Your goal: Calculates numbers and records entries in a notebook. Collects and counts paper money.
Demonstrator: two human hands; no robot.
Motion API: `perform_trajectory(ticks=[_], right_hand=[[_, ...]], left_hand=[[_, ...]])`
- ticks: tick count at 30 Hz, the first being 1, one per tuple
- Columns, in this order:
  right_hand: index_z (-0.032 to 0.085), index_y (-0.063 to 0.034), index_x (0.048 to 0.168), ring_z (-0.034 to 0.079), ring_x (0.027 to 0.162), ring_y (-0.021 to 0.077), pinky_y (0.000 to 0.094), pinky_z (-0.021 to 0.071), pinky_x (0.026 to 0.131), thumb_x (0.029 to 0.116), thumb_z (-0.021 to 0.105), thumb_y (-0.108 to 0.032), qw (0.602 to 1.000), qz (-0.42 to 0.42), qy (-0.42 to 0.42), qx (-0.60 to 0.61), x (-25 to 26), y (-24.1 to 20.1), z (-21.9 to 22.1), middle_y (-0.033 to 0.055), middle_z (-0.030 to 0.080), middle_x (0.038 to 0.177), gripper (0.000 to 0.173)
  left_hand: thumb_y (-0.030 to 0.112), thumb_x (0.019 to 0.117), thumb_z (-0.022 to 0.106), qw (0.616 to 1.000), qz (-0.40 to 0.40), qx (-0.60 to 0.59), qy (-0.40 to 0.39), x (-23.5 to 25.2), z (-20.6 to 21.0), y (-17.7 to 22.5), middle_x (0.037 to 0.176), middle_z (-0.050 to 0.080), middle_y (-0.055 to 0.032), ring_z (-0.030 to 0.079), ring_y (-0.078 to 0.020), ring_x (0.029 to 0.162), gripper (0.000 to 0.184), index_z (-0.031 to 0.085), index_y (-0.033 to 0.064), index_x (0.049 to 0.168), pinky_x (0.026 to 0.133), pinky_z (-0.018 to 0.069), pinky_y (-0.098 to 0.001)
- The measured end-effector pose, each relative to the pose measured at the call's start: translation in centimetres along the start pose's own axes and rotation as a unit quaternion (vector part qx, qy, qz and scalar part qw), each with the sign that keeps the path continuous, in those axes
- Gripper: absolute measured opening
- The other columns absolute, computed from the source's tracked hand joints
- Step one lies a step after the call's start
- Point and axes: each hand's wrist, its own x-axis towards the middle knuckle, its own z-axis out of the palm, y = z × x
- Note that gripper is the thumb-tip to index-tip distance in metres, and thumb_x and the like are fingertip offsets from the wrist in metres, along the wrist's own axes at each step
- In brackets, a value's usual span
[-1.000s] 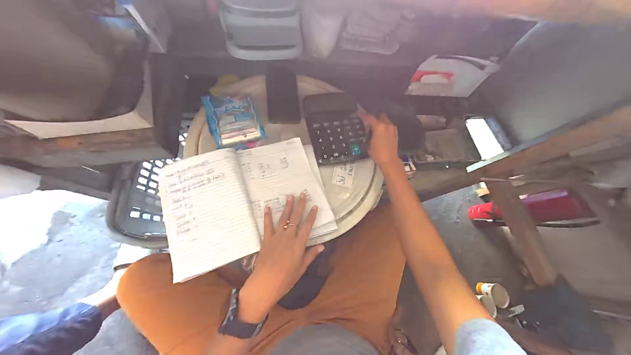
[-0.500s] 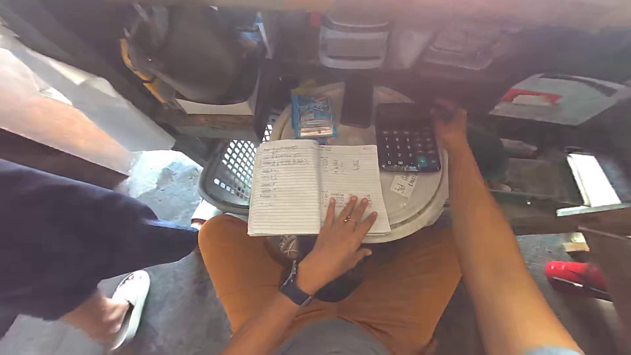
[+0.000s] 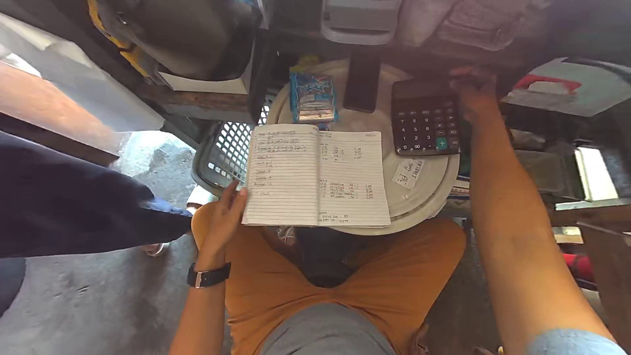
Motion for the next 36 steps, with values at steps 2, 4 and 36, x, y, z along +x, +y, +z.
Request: perform_trajectory(ticks=[2,4,36], right_hand=[[0.055,0.0053,0.137,0.059,0.112,0.0174,0.0280,0.0480,0.097,0.1020,0.054,-0.004,0.999,0.019,0.012,-0.039,-0.1,-0.9,0.7,0.0225,0.059,0.134,0.037],[0.053,0.0070,0.141,0.062,0.121,0.0304,0.0370,0.0474,0.105,0.1039,0.056,-0.014,0.994,-0.035,0.037,-0.100,-1.7,-2.9,1.1,0.0294,0.059,0.136,0.043],[0.076,-0.0270,0.114,0.054,0.137,0.0198,0.0480,0.0276,0.119,0.1010,0.062,-0.019,0.931,-0.335,-0.042,-0.137,-34.4,-12.0,18.8,0.0039,0.072,0.129,0.020]], left_hand=[[0.019,0.1052,0.053,0.999,0.028,-0.040,-0.010,-1.3,1.0,0.4,0.116,0.068,-0.0051,0.070,-0.0070,0.093,0.046,0.044,0.0067,0.148,0.083,0.0601,-0.0279],[0.007,0.1016,0.056,0.995,0.064,-0.076,0.004,-2.8,1.9,0.9,0.112,0.071,-0.0017,0.071,-0.0040,0.089,0.046,0.047,0.0048,0.146,0.079,0.0610,-0.0234],[0.004,0.0956,0.057,0.982,0.029,-0.184,-0.039,-6.8,6.6,0.3,0.116,0.070,-0.0025,0.074,-0.0111,0.095,0.062,0.029,0.0078,0.151,0.081,0.0640,-0.0286]])
